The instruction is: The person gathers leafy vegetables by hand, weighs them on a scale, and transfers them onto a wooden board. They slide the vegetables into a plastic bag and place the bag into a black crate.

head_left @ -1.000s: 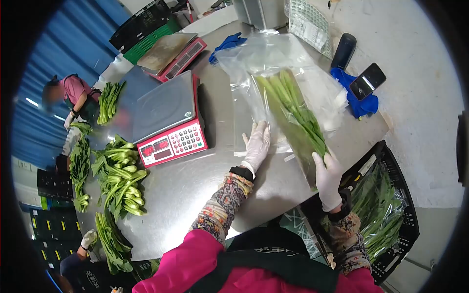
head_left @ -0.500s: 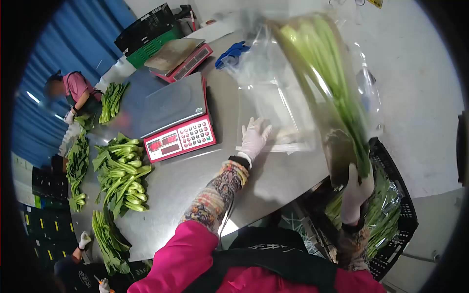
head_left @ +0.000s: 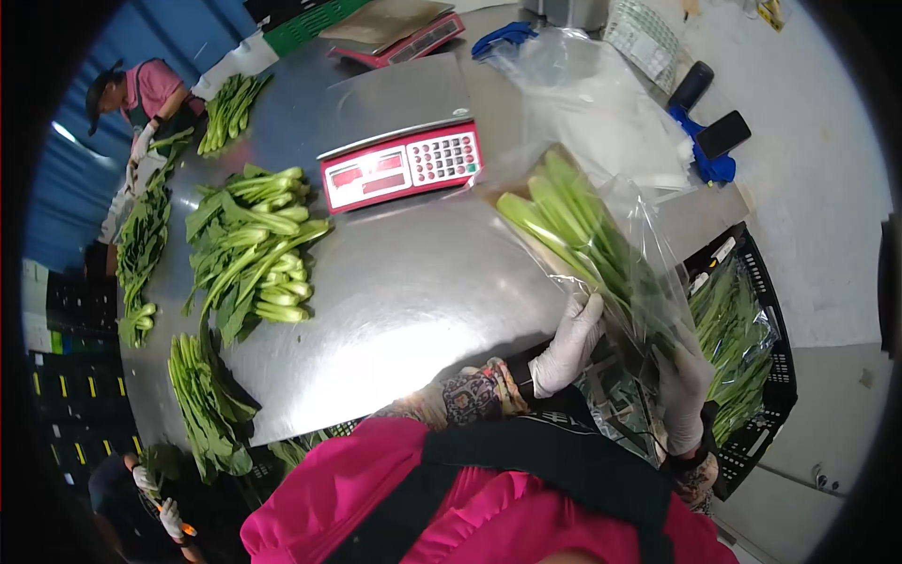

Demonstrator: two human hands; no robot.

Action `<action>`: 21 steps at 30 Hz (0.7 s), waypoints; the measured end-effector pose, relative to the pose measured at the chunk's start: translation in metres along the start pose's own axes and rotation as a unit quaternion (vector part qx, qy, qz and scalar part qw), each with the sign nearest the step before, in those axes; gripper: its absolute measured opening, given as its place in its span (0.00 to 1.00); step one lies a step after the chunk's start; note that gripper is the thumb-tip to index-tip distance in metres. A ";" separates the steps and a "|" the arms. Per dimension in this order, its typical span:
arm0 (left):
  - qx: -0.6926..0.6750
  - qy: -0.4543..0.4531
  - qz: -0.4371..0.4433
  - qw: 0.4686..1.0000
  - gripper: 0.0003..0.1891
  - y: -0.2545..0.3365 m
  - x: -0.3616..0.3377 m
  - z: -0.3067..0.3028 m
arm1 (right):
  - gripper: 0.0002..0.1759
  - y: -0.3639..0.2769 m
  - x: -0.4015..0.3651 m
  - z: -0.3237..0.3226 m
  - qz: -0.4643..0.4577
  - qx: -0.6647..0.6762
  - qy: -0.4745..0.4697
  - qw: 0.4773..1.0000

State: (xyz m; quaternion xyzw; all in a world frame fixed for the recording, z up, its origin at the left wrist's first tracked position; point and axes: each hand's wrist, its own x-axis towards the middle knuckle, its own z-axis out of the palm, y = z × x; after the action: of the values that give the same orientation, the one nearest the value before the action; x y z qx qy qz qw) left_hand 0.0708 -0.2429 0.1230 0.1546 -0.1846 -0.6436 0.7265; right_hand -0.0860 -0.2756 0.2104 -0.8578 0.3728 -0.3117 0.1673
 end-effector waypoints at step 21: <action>-0.173 0.008 -0.006 0.985 0.43 0.203 -0.112 0.051 | 0.09 -0.199 0.150 -0.020 -0.323 0.038 -0.188 0.927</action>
State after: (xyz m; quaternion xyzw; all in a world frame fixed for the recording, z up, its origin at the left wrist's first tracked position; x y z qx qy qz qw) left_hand 0.2139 -0.1062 0.2538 0.0330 -0.0636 -0.6686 0.7402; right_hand 0.0870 -0.2560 0.3903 -0.9677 0.0251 -0.1958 0.1567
